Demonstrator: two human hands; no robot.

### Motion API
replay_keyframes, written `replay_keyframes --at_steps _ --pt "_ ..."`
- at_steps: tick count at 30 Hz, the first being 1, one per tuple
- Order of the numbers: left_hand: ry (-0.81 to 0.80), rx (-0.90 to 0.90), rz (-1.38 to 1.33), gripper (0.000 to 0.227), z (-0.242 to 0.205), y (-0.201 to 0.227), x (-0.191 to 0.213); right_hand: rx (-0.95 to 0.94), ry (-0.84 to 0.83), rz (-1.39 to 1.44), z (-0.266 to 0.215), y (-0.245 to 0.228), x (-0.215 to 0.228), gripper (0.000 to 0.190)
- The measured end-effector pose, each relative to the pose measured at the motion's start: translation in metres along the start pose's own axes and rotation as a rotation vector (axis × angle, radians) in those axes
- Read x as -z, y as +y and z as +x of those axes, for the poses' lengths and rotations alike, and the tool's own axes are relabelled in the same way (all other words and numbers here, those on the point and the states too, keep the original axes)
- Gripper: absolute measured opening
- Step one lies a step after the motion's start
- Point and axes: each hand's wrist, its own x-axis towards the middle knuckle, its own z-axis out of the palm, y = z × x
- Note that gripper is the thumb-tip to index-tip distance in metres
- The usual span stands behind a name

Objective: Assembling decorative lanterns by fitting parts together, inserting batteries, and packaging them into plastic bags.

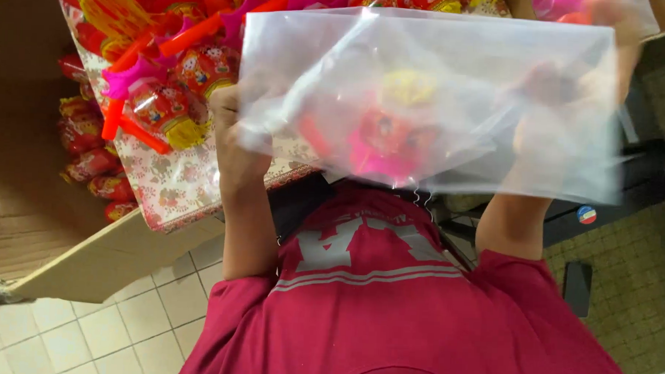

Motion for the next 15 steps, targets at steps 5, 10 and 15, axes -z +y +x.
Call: replay_keyframes --at_steps 5,10,15 --pt "-0.072 0.046 -0.103 0.024 0.004 -0.010 0.002 -0.244 -0.323 1.621 0.044 -0.088 0.114 0.025" --pt "-0.001 -0.107 0.063 0.020 0.010 -0.002 -0.006 -0.113 -0.295 1.155 0.027 -0.042 0.107 0.025" --pt "0.092 -0.766 0.212 0.014 0.025 -0.020 -0.012 -0.050 0.437 1.730 -0.001 -0.009 0.026 0.019"
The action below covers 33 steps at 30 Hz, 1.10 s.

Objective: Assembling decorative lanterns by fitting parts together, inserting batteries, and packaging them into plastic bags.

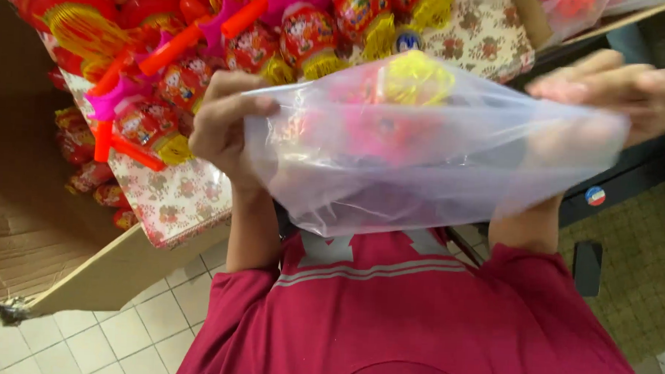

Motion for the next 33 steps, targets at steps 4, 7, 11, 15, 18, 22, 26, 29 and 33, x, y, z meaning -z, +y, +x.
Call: replay_keyframes --at_steps 4,7,11,15,18,22,26,29,33 --pt "0.131 0.062 -0.099 0.017 -0.006 0.002 -0.003 -0.315 -0.631 -0.113 0.007 -0.027 -0.056 0.045" --pt "0.069 0.075 -0.126 0.010 -0.002 0.002 0.004 -0.313 -0.557 -0.079 0.007 -0.036 -0.069 0.018" --pt "-0.123 0.077 -0.355 0.020 0.003 0.010 0.012 -0.401 -0.679 -0.026 0.029 -0.043 -0.039 0.013" --pt "-0.225 0.093 -0.514 0.020 0.001 0.004 0.015 -0.515 -0.588 -0.185 0.033 -0.041 -0.045 0.025" --pt "-0.301 0.361 -0.476 0.068 -0.003 0.009 0.015 -0.403 -0.924 0.108 0.042 -0.030 -0.060 0.036" --pt "-0.335 0.331 -0.145 0.046 -0.005 0.019 0.004 -0.572 -0.208 -0.456 0.027 -0.052 -0.109 0.047" --pt "-0.144 0.387 -0.011 0.056 -0.008 0.014 0.003 -1.022 0.175 0.140 0.004 -0.030 -0.051 0.054" --pt "-0.085 0.352 0.030 0.064 -0.004 0.011 0.010 -1.057 0.354 1.475 -0.043 -0.021 0.047 0.117" --pt "0.025 0.315 0.007 0.081 -0.017 0.004 0.008 -0.914 -0.782 -0.111 0.012 -0.033 -0.032 0.068"
